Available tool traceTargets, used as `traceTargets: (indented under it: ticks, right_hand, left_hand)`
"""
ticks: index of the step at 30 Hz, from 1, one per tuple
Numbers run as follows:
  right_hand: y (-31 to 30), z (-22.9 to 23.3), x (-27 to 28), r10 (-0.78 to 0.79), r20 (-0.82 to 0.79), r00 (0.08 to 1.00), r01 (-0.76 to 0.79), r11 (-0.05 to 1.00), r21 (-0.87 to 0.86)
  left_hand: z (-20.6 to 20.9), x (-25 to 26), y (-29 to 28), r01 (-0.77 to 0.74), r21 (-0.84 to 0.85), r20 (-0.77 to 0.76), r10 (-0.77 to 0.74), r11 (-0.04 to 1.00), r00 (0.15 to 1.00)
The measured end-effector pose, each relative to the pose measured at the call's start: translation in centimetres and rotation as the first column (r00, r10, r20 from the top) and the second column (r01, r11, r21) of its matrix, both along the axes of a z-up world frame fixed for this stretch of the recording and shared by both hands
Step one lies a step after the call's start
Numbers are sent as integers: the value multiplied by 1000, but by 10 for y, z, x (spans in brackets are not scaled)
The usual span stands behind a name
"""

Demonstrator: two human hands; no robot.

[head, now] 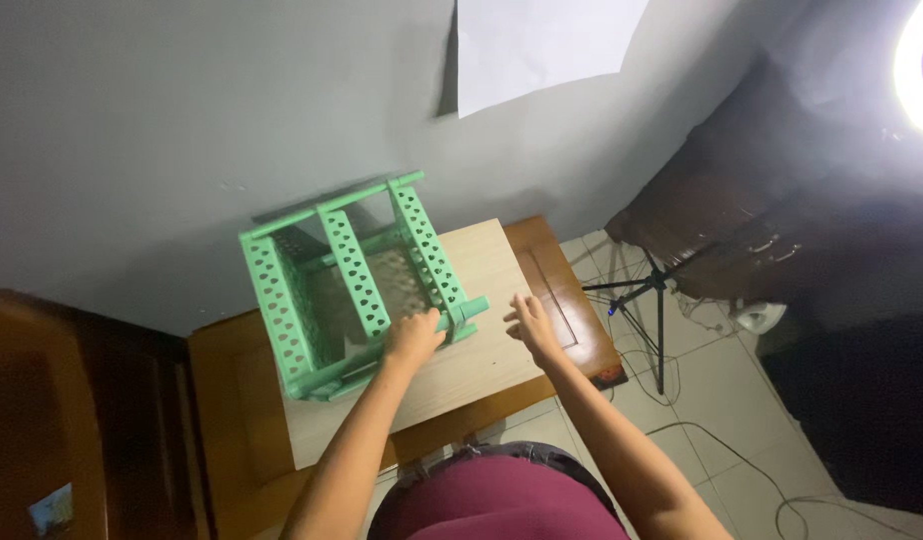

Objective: The person disassembles a green plastic crate by hand on a wooden table. They remove cylindrical pegs and side panels one by one, placing them on the table, then repeat the process on a second crate.

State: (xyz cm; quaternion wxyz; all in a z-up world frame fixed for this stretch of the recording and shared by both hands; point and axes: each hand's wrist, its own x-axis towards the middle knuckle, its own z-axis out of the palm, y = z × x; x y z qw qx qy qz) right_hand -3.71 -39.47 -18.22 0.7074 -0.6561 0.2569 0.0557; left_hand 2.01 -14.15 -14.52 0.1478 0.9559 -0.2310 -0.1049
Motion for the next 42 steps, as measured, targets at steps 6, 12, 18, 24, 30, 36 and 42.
traceTargets:
  ticks: [6,12,18,24,30,36,42]
  right_hand:
    - [35,22,-1,-8,-103,995,-3,994,-106]
    - [78,11,42,-184,112,977,215,863,-457]
    - [76,-40,67,-233,75,970,239,839,-488]
    - [50,-63,91,-146,135,980,199,721,-664]
    - [-1,-52,89,32,-74,997,-52,960,-277]
    - [4,-52,72,11,50,999,13,887,-462]
    - [6,-57,76,-74,56,996,92,867,-489]
  left_hand:
    - [12,-2,-15,-69,-23,-105,66,997,992]
    - [10,-10,-22,-106,-113,-66,99,988,993]
    - [12,-12,-22,-161,-126,-107,148,979,983]
    - [11,-10,-27,-146,-179,-15,146,973,989]
    - [20,-17,-34,-118,-190,-39,112,975,993]
    - [22,-24,-38,-143,-198,-70,132,970,989]
    - [20,-31,-37,-130,-179,-90,116,975,989]
